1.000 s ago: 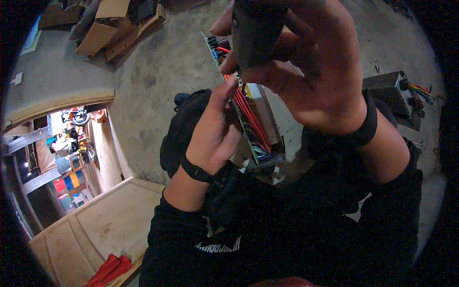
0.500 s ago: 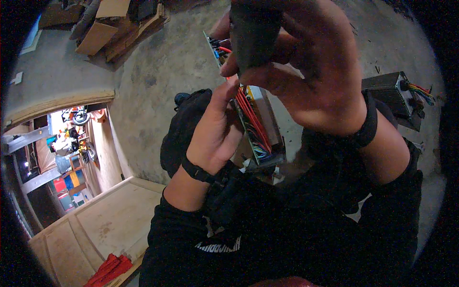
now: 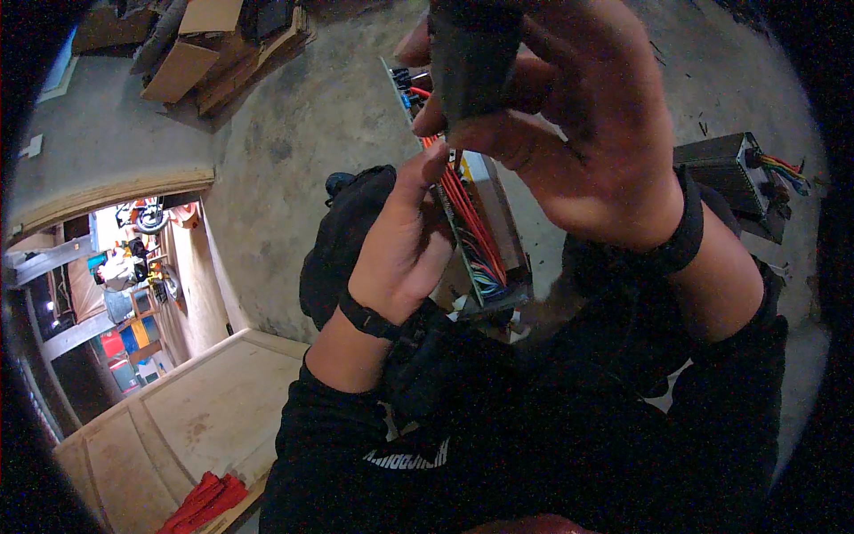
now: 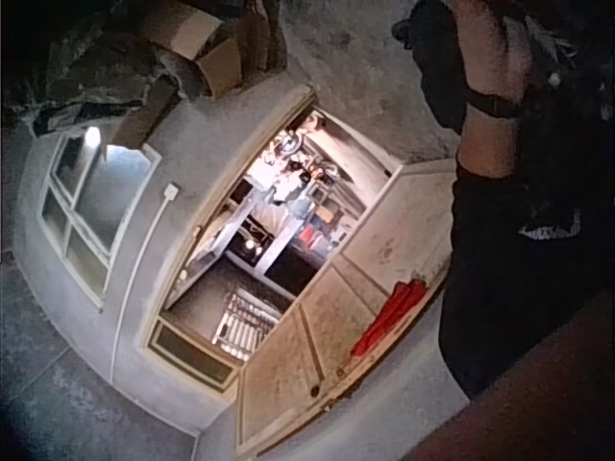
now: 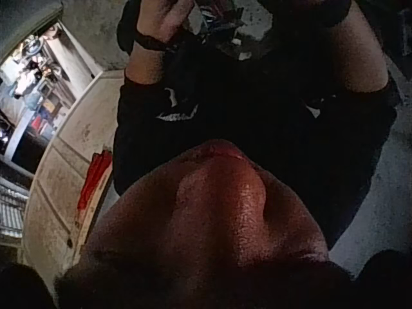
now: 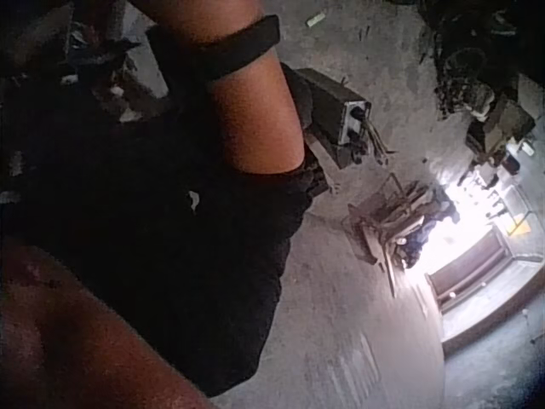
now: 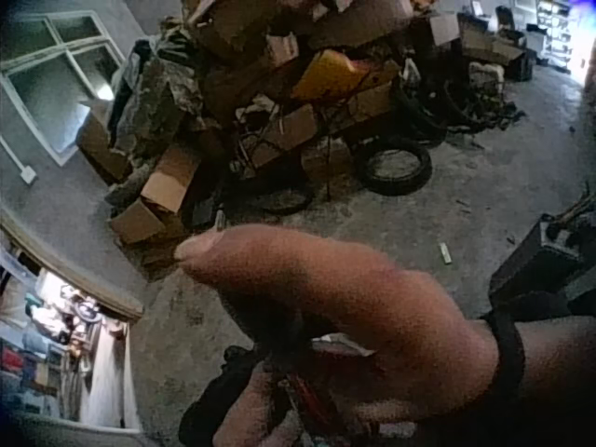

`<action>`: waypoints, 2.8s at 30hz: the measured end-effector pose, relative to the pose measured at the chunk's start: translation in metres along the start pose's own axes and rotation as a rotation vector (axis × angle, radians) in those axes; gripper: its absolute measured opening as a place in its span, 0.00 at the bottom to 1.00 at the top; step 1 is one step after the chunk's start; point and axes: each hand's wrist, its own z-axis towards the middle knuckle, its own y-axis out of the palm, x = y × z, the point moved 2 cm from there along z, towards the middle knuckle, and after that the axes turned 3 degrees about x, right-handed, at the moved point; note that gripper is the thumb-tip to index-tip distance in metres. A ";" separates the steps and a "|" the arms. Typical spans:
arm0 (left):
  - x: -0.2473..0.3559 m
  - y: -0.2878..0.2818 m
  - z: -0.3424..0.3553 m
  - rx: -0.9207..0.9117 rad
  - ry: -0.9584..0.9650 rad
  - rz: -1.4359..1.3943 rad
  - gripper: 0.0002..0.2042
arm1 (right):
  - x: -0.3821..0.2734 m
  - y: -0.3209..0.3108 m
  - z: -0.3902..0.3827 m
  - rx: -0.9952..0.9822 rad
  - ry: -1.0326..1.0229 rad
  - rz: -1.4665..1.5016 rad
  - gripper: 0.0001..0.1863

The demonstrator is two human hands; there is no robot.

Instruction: The recorder uses a screwdriver to tighten components on an electronic controller unit.

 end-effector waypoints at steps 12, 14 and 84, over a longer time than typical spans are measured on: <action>0.000 0.002 0.001 -0.056 0.027 0.070 0.19 | -0.009 0.009 -0.008 0.070 -0.016 -0.294 0.25; 0.003 0.000 -0.002 -0.063 0.038 0.084 0.20 | -0.030 0.001 0.006 -0.012 0.214 -0.232 0.31; -0.002 0.002 -0.012 0.041 -0.002 0.096 0.18 | -0.016 0.024 -0.008 0.099 0.079 -0.266 0.25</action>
